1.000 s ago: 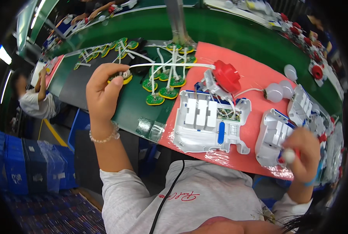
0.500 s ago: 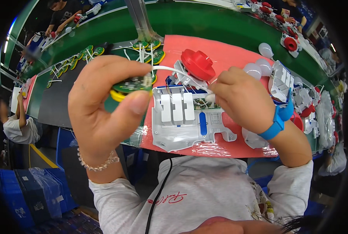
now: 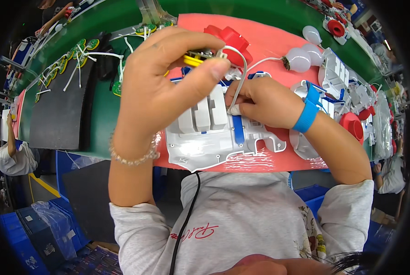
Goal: The person assembles a white and red electronic device on a pink foam mat. They insert a red circular component into the white housing, connect wires to a circuit board, and secure the parts together. The person handles multiple components including a yellow circular piece and a white plastic casing.
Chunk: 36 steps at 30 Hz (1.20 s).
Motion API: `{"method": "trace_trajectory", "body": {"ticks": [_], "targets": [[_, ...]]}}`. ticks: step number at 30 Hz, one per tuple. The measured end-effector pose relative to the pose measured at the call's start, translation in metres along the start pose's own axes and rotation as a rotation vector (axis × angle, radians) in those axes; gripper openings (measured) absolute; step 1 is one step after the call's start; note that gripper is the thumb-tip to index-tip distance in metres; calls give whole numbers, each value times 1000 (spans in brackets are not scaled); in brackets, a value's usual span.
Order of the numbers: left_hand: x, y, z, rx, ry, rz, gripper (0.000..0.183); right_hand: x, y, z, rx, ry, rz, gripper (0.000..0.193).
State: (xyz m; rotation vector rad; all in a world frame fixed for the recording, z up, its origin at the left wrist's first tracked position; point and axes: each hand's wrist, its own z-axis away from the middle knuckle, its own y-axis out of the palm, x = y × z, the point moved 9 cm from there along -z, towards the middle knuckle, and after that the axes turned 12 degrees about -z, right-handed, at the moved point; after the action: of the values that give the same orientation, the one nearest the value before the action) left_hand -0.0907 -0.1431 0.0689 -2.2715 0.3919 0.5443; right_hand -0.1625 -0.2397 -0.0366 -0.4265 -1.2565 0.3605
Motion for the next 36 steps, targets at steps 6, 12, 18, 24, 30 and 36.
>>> {"method": "trace_trajectory", "body": {"ticks": [6,12,18,24,30,36], "targets": [[28,11,12,-160,-8,197,23,11,-2,1,-86,-337,150,16],[41,15,20,-178,-79,320,24,2,-6,-4,-134,-278,138,17],[46,19,23,-160,-100,343,24,5,-3,-2,-168,-312,194,16],[53,20,26,-165,-145,369,23,13,0,5,-200,-403,289,11],[55,19,28,-185,-145,414,23,13,1,4,-208,-398,300,11],[68,15,35,-193,-172,323,42,15,3,4,-205,-378,352,11]]}}
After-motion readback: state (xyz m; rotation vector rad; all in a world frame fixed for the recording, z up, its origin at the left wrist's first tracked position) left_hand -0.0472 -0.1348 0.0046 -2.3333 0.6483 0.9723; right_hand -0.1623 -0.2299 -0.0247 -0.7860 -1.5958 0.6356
